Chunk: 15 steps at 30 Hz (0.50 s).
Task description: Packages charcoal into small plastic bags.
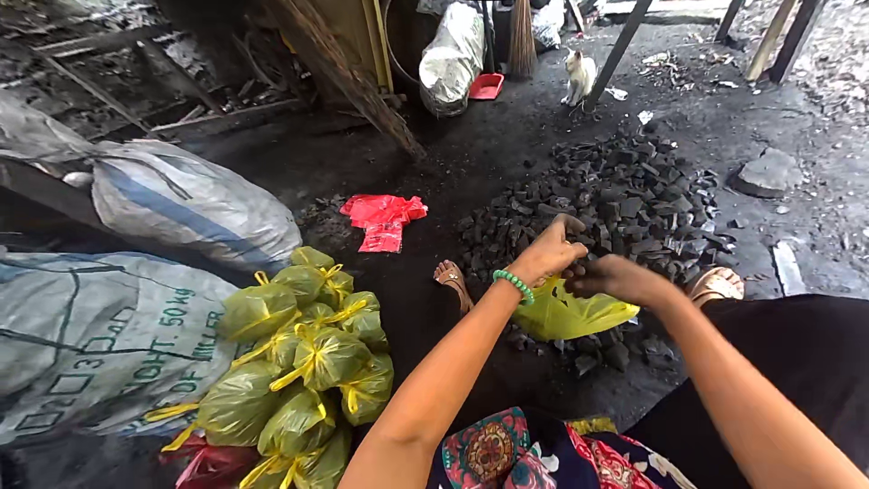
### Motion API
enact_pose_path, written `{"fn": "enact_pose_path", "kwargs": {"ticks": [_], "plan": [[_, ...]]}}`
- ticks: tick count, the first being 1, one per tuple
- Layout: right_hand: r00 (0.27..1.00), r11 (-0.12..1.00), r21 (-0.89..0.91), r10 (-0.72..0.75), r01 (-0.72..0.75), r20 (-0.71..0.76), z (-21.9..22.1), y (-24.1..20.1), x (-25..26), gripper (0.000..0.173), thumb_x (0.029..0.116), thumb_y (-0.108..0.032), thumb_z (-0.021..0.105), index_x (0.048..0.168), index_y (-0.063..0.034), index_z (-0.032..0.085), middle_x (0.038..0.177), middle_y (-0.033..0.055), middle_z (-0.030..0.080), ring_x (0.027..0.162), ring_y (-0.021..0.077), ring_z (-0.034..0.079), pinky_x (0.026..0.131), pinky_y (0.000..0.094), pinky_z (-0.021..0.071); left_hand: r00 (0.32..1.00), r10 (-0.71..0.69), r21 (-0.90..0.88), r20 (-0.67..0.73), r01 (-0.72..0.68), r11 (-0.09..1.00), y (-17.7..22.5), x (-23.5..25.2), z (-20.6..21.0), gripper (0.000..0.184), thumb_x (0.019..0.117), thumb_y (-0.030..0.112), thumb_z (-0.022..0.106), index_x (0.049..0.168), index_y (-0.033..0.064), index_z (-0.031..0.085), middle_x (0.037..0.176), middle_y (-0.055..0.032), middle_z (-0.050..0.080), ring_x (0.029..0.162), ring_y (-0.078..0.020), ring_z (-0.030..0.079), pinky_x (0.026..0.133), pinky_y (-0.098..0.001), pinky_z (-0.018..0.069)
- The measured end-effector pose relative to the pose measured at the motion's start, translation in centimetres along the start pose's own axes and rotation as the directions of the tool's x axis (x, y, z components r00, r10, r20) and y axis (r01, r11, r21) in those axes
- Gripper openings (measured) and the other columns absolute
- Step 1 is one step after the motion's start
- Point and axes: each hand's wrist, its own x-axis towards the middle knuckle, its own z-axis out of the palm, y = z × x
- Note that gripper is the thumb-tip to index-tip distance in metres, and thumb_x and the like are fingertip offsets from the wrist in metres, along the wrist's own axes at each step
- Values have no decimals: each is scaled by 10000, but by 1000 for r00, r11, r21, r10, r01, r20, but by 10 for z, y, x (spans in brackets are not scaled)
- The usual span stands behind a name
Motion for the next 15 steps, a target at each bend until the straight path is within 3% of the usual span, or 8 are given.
{"fn": "enact_pose_path", "kwargs": {"ticks": [2,4,6,8,10,13,15], "plan": [[991,974,-202,116,-102,59,31,10,19,220,995,-87,633,1170,23,709,1100,243,716,1034,416,691,946,629,512,999,33,20,12,-33,999,5,-4,-3,476,1016,17,558,1459,60,390,1003,-159,591,680,-152,591,605,-281,512],[939,862,-430,334,-267,86,55,14,23,482,987,-54,621,1455,-14,513,1341,300,590,1194,515,598,969,683,475,999,47,-30,-9,-47,998,7,-10,-10,473,1003,8,567,1445,65,406,946,-125,593,637,-118,562,562,-243,478],[910,809,-475,412,-346,40,70,25,19,645,984,-26,626,1573,-62,365,1415,324,524,1242,561,542,960,697,465,998,52,-123,-24,-55,991,-1,-14,-15,459,994,-9,548,1425,68,412,918,-99,591,615,-96,554,545,-219,476],[919,837,-421,393,-349,20,69,38,16,594,987,-46,641,1541,-78,428,1387,337,531,1253,552,535,991,681,459,998,46,-184,-36,-52,982,-12,-13,-17,447,988,-31,538,1411,62,427,934,-94,584,630,-91,548,564,-216,474],[939,885,-340,343,-319,12,63,52,13,509,971,-86,678,1452,-33,519,1317,336,574,1206,525,580,986,666,479,999,31,-225,-41,-40,974,-22,-9,-18,430,990,-36,530,1397,66,436,905,-82,577,636,-96,552,574,-219,479],[944,902,-299,329,-312,5,49,61,16,357,922,-120,732,1249,-1,654,1148,270,688,1108,464,657,959,638,500,999,30,-260,-13,-33,965,-26,-4,-15,427,992,-33,527,1395,73,433,904,-79,582,635,-99,559,569,-222,484],[954,939,-168,298,-299,-33,42,65,17,366,864,-104,795,1206,-21,694,1054,238,720,1012,441,684,920,648,509,999,37,-260,11,-33,965,-23,-2,-12,434,990,-37,531,1400,71,435,968,-99,589,643,-101,558,560,-219,481]]}}
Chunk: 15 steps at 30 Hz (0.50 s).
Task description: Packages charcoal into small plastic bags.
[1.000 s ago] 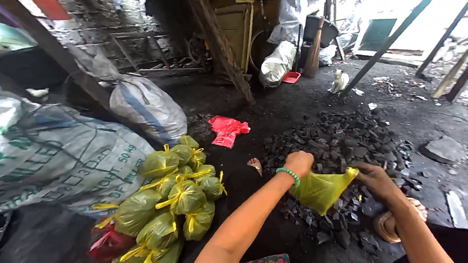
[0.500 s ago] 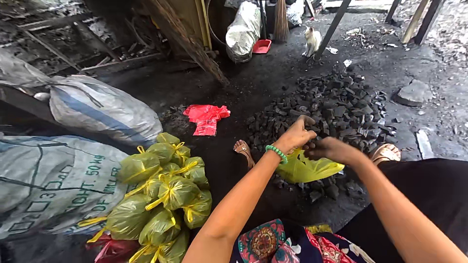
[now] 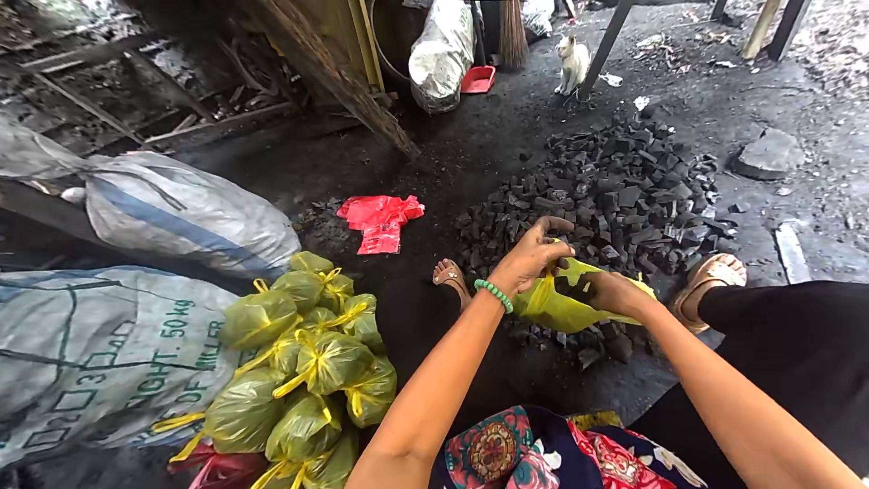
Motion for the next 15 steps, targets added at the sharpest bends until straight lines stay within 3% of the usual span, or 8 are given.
{"fn": "enact_pose_path", "kwargs": {"ticks": [2,3,5,7,9,12,15], "plan": [[986,970,201,-112,135,-124,0,7,2,408,803,-93,852,1175,-27,698,921,179,737,860,362,710,831,616,546,1000,6,2,29,-6,1000,3,2,6,435,986,-44,537,1395,69,438,965,-98,592,645,-101,558,554,-217,474],[976,934,306,-139,185,-168,-3,3,1,423,809,-84,846,1194,-21,681,933,167,739,863,329,712,837,590,552,999,14,3,43,-14,1000,4,3,9,434,985,-50,541,1391,62,438,939,-89,590,641,-98,558,557,-216,477],[963,814,531,-124,236,-238,-4,-16,-8,438,847,-24,791,1252,16,627,1007,159,713,903,240,696,862,475,574,997,31,1,70,-32,999,7,3,15,436,981,-56,546,1391,49,444,935,-92,598,651,-102,557,569,-222,476],[937,766,582,-71,271,-343,8,-32,-12,363,922,-20,710,1264,48,607,989,143,686,864,176,663,823,399,569,994,52,-5,96,-51,999,12,1,19,428,980,-55,534,1386,48,448,949,-94,597,660,-106,556,575,-230,481],[900,820,517,6,245,-435,23,-39,-10,261,1003,-86,626,1197,87,643,971,229,687,883,314,664,839,540,528,987,82,-33,136,-78,996,17,-2,22,409,974,-63,512,1364,45,453,968,-91,596,662,-103,565,581,-234,499],[873,863,487,132,132,-470,31,-52,-12,238,1049,-106,563,1149,85,665,1028,296,671,974,444,643,874,640,476,981,82,-42,174,-76,996,20,-7,20,382,968,-75,503,1332,35,468,942,-77,599,655,-86,566,582,-215,495],[914,974,215,19,75,-406,23,-54,-9,272,1074,-147,530,1171,50,689,1148,322,660,1041,530,650,894,707,486,988,90,-7,128,-90,996,18,-6,8,343,979,-57,511,1312,25,496,929,-70,596,661,-90,562,591,-221,493]]}}
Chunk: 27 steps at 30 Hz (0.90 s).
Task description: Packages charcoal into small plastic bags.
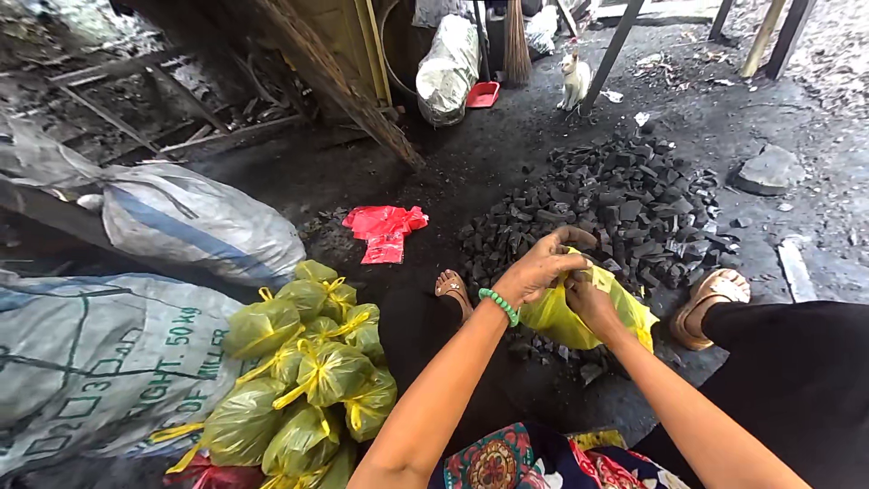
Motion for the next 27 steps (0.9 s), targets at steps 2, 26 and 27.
{"fn": "enact_pose_path", "kwargs": {"ticks": [2,26,27], "plan": [[987,978,-161,-118,134,105,-16,6,6,337,1082,-279,530,1165,-16,723,1080,269,706,961,485,697,839,690,527,998,-5,30,-68,8,1000,-1,3,-15,338,990,-29,520,1321,36,500,945,-75,608,653,-85,558,578,-212,484],[883,846,-302,-469,440,-27,-130,-64,-9,384,824,-80,819,1180,3,703,907,215,727,794,426,709,708,645,547,932,-349,394,99,286,873,14,23,-19,167,1040,13,480,1166,-1,589,644,41,464,469,-3,392,438,-143,339],[891,849,-345,-449,400,-70,-137,-58,-4,401,808,-121,844,1161,3,700,902,214,720,785,427,704,690,647,542,935,-329,295,130,280,914,11,22,-19,191,1034,-3,462,1189,0,573,640,40,458,458,-1,385,425,-133,331]]}}
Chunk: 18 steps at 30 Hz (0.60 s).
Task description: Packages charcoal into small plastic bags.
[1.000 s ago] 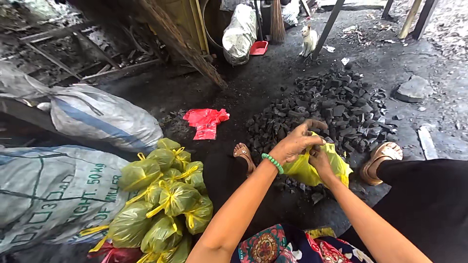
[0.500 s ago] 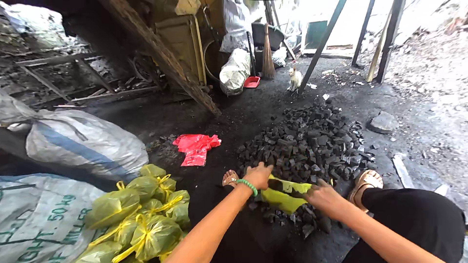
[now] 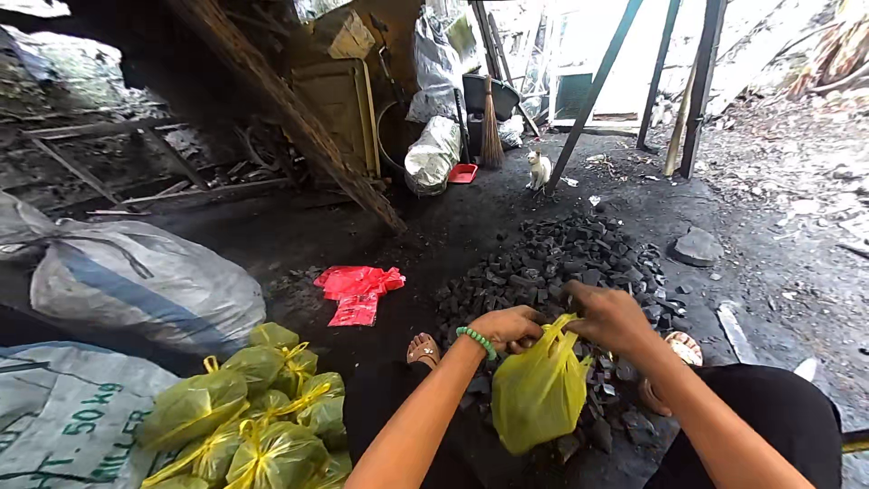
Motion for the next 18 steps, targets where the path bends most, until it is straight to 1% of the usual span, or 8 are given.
{"fn": "enact_pose_path", "kwargs": {"ticks": [2,4,6,8,10,13,16,18], "plan": [[994,995,-22,95,-96,-54,-5,16,0,438,780,-222,883,1113,2,706,888,210,716,779,431,696,674,660,525,997,66,-114,39,-61,992,-6,-2,1,170,1050,23,455,1184,17,558,653,45,462,470,0,398,447,-127,358],[977,977,87,201,-194,-77,-2,26,-3,422,766,-248,895,1071,-12,722,856,183,718,757,390,692,682,644,525,983,184,-69,19,-183,981,-9,-5,6,131,1039,73,517,1151,35,573,698,50,512,541,3,461,536,-141,427],[959,909,332,281,-251,-45,9,30,-10,302,818,-133,854,1061,-9,724,875,141,726,675,268,676,646,510,569,951,307,148,-36,-299,943,-2,-12,16,262,990,88,630,1225,-19,589,935,-77,636,796,-104,595,774,-281,526],[945,666,702,325,-253,33,25,33,-18,215,934,-18,664,1145,19,683,918,73,707,645,105,618,609,301,556,906,398,355,-141,-329,875,11,-25,32,251,982,56,647,1209,-48,617,1012,-210,666,871,-271,638,809,-454,526],[919,333,909,378,-250,114,43,34,-27,247,1031,-111,480,1174,5,644,827,44,710,591,91,645,559,267,578,823,526,515,-216,-361,778,11,-29,42,182,988,69,639,1154,-2,662,981,-191,686,828,-290,655,743,-473,533],[865,111,950,456,-291,212,60,26,-35,361,1117,-244,323,1160,-12,596,766,44,712,562,113,662,546,285,589,611,777,790,-155,-395,468,-8,-10,45,243,947,42,673,1187,1,691,1050,-197,714,880,-343,716,771,-530,580],[791,2,931,529,-365,308,76,18,-31,354,1134,-279,315,1137,-56,590,700,7,652,506,57,569,465,218,494,319,944,947,83,-321,26,-43,19,38,269,893,48,710,1159,25,747,846,-146,691,712,-292,698,634,-434,593],[798,-39,928,497,-370,339,86,22,-31,226,1111,-170,409,1146,-58,602,720,7,641,503,37,538,449,185,448,309,939,963,150,-259,-68,-56,20,39,168,876,50,707,1029,34,776,823,-126,689,722,-279,701,637,-410,594]]}}
